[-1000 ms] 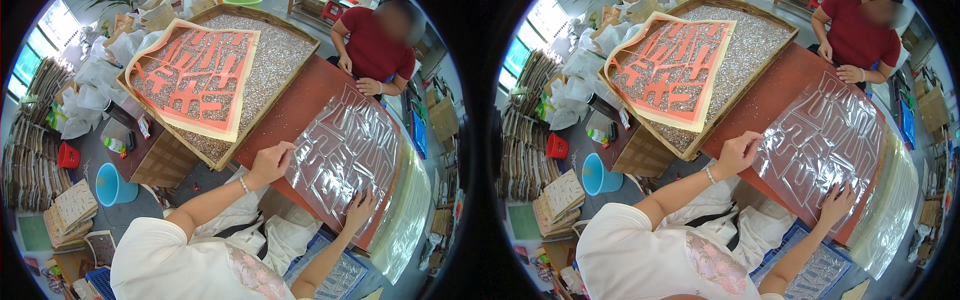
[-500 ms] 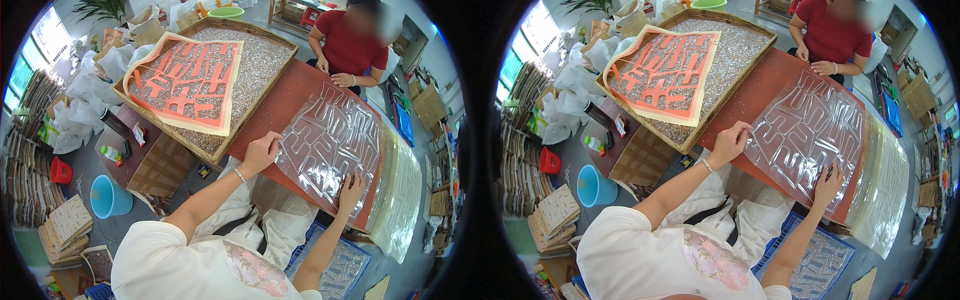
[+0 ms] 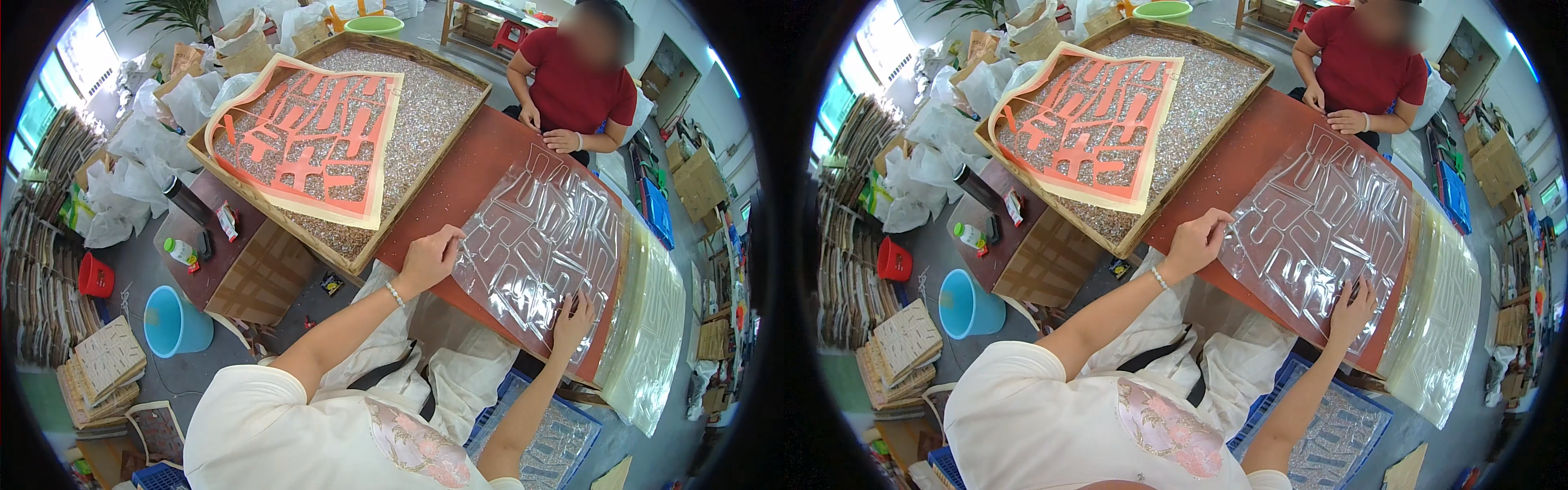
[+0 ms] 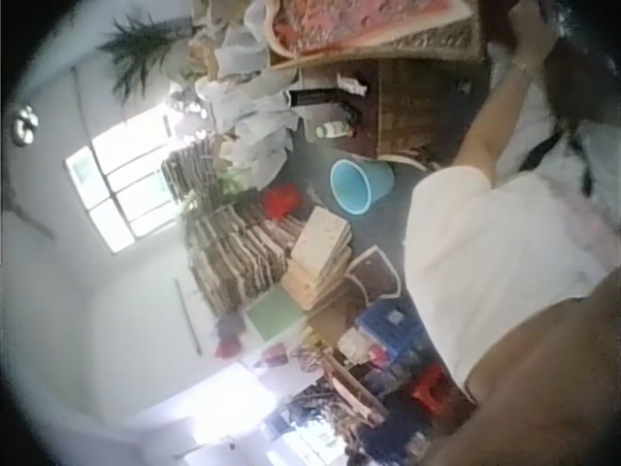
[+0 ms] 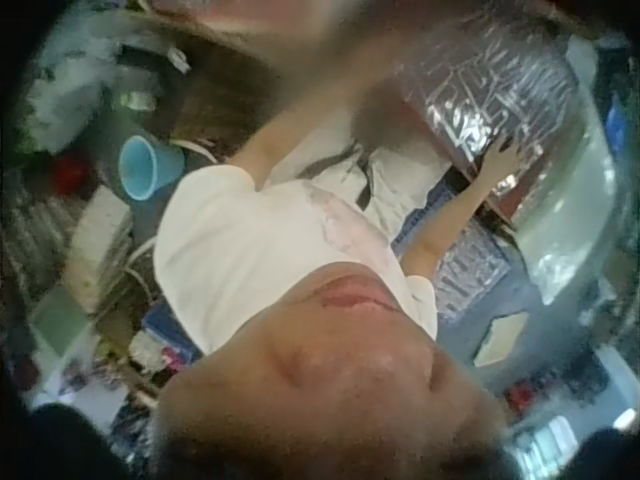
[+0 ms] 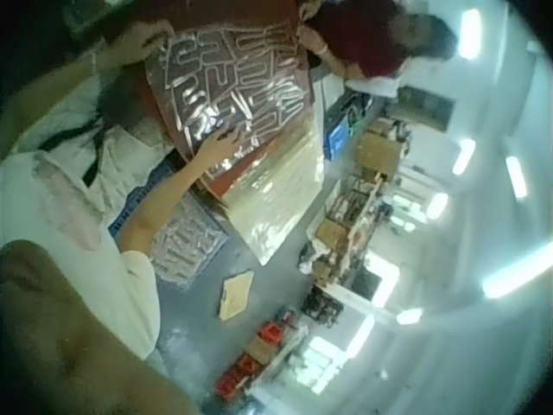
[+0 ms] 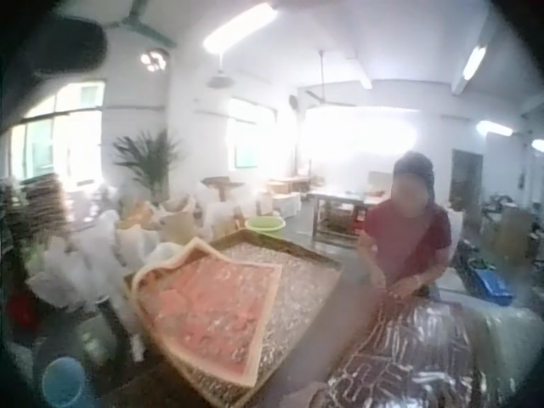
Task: Placing shoe material cutouts into a template frame and applying adhesive film.
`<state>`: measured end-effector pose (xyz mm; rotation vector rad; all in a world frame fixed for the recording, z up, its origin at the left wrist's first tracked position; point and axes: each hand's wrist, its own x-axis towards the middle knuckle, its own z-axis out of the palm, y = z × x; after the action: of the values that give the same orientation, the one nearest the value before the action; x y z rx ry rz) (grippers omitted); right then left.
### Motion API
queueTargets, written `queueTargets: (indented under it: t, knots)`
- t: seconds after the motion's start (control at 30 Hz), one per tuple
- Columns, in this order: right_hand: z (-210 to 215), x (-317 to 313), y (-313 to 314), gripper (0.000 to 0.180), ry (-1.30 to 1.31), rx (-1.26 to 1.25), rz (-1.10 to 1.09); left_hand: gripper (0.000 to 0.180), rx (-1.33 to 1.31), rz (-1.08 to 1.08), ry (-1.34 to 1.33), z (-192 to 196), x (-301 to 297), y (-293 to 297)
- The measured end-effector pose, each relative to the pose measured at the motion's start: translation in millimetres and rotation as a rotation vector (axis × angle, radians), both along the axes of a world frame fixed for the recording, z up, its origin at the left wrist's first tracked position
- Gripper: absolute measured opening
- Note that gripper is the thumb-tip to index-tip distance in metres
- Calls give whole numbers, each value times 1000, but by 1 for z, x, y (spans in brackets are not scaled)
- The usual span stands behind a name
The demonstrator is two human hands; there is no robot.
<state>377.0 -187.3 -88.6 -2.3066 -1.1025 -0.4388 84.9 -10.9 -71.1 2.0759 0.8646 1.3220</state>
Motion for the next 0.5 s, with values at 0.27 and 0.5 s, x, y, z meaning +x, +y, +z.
queueTargets:
  t: [0.27,0.5]
  knots:
    - [3,-5,5,37,-13,-1,7,11,22,-10,-16,1,-2,3]
    - [-1,-12,5,38,-25,-31,-17,12,45,-17,-19,-1,-9,6]
